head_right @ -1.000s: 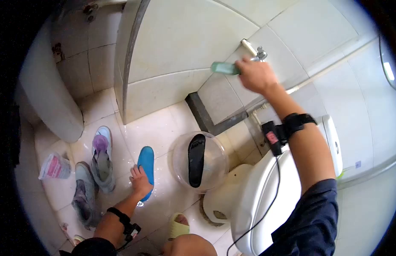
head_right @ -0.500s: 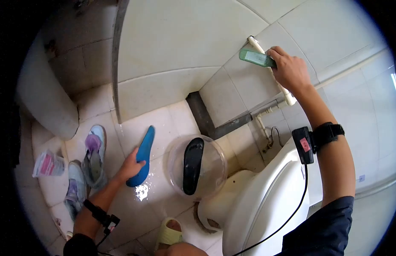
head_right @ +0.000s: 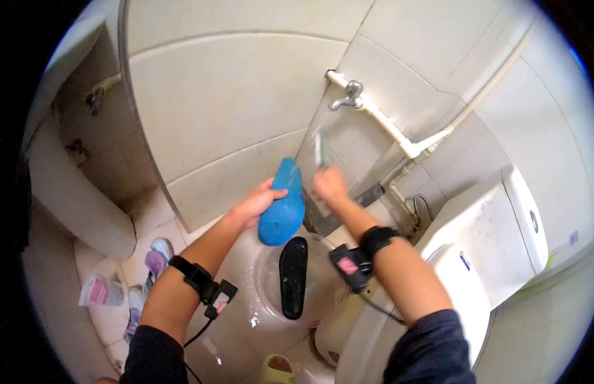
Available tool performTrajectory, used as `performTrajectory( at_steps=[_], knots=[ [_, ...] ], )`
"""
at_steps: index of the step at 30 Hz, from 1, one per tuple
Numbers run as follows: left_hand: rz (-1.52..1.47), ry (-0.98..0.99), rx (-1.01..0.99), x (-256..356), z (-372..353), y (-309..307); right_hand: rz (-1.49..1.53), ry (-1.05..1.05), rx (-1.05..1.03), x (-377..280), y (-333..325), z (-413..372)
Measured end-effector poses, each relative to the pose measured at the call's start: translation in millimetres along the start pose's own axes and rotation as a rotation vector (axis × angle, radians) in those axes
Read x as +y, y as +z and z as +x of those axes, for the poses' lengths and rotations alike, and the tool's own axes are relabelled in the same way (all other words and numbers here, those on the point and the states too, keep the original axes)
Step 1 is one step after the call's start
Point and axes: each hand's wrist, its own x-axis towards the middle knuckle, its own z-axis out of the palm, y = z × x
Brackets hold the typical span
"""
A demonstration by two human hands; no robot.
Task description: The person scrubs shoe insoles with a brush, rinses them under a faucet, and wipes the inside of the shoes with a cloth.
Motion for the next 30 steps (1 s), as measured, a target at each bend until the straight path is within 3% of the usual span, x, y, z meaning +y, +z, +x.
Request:
performTrajectory(
  at_steps=[3, 5, 7, 9, 13, 15, 16, 21, 25, 27, 28, 30],
  knots=[
    [0.007, 0.039, 0.04, -4.4, 7.2, 11.1, 0.096, 0.13, 0.001, 16.4, 34.9, 14.7],
    [0.037, 0.029, 0.085, -5.4, -2.2, 12.7, 0.05, 0.061, 0.087, 30.8, 43.3, 26.6],
    [0.062, 0.072, 0.041, -7.4, -1.5, 6.8, 0.143, 0.027, 0.046, 22.4, 40.6, 18.3],
    [0.077, 0.06, 0.042, -10.5, -4.1, 2.6, 0.259, -0.227, 0.21, 17.2, 43.0, 8.6],
    [0.127, 0.066, 0.055, -12.2, -9.6, -4.3, 0.272, -0.305, 0.124, -12.9, 30.2, -15.1],
    [0.127, 0.065, 0.067, -14.1, -14.5, -10.0, 0.51, -0.242, -0.024, -21.8, 26.9, -18.0],
    [0.125, 0.07, 0.074, -13.3, -15.5, -11.3, 0.48, -0.322, 0.064, -19.0, 32.5, -9.2],
    [0.137, 0.06, 0.097, -5.2, -26.9, -16.7, 0.22, -0.272, 0.329, -6.9, 39.6, 3.9],
    [0.162, 0.086, 0.064, 0.6, -22.2, -10.6, 0.168, 0.171, -0.091, 36.4, 37.5, -27.1],
    [0.191, 0.132, 0.064, 1.5, -9.2, -4.2, 0.099, 0.286, -0.203, 63.3, 45.5, -39.0],
    [0.154, 0.152, 0.039, -0.6, -2.0, 0.0, -0.015, 0.22, -0.337, 86.1, 51.8, -38.9],
    [0.125, 0.178, 0.012, 6.8, 5.2, 10.9, 0.057, 0.461, -0.446, 96.5, 64.0, -50.9]
  ],
)
